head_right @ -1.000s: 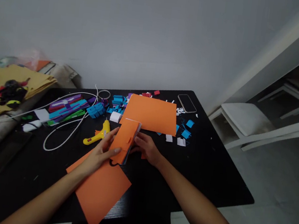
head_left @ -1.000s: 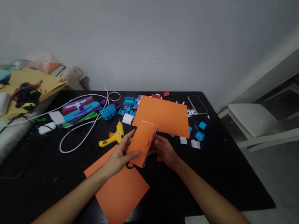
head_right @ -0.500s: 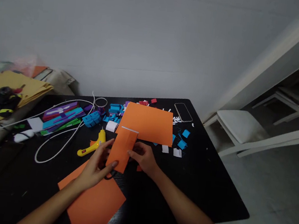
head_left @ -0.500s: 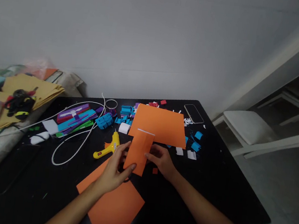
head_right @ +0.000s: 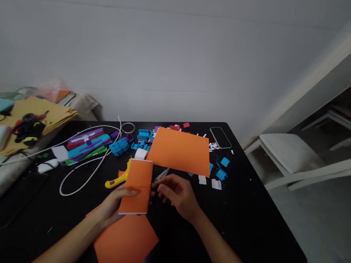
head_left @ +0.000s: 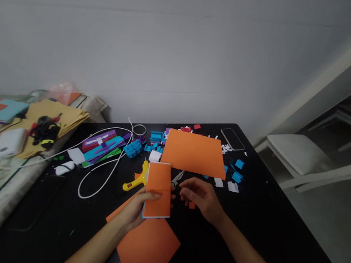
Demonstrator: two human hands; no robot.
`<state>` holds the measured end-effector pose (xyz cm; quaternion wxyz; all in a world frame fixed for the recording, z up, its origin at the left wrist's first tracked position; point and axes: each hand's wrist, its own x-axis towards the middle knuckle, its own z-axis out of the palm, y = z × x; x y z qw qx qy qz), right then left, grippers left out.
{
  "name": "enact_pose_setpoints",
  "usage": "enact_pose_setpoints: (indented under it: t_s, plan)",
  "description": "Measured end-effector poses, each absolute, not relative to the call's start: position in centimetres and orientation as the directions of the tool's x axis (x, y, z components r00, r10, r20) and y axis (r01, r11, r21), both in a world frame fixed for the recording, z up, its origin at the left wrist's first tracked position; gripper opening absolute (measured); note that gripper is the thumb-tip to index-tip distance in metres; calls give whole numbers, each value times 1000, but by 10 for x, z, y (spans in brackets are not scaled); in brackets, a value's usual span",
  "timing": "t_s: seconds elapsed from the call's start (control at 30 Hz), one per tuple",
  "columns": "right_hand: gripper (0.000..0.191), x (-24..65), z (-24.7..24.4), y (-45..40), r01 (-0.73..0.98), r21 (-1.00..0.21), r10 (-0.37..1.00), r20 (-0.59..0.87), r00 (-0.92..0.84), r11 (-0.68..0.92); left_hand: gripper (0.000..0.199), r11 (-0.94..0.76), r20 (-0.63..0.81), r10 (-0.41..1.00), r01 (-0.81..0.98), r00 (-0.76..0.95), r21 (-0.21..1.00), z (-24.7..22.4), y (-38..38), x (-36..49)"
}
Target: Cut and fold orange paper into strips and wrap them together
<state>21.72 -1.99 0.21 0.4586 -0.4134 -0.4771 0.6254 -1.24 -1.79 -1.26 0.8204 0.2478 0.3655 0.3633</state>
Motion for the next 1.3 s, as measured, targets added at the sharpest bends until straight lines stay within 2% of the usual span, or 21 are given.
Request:
enact_pose_setpoints:
  t_s: [0.17,0.27,0.33,0.4,0.5,0.6,0.7,1.1,1.3]
  plan:
    - [32,237,-3,-40,-94,-989,993,-110,-42,-113,36,638,-519,754,-259,403,725,11,-22,-29]
    - [38,232,-10,-54,-116,-981,986,-161,42,-156,37,649,-515,710,-162,480,743,15,-39,-32]
    - [49,221,-12,-59,-188,-964,982,-188,-17,-188,37,618,-478,667,-67,571,783,14,-53,-29]
    - [58,211,-13,-60,-224,-940,961,-223,-165,-256,38,562,-426,631,-4,649,827,12,-66,-25]
    - [48,202,-10,-58,-156,-923,903,-291,-316,-352,37,499,-377,629,18,680,866,5,-79,-23]
    - [40,203,-7,-55,-85,-933,906,-313,-285,-349,29,385,-362,737,85,571,919,-3,-86,-35]
    - [40,205,-6,-55,-68,-943,921,-300,-246,-326,31,327,-364,812,161,457,931,-7,-91,-53]
    - [40,199,-10,-57,-42,-964,937,-244,-250,-262,32,171,-276,870,275,408,946,-5,-97,-71]
    - [41,200,-7,-55,-59,-961,933,-248,-263,-272,36,195,-305,871,299,386,934,2,-95,-82]
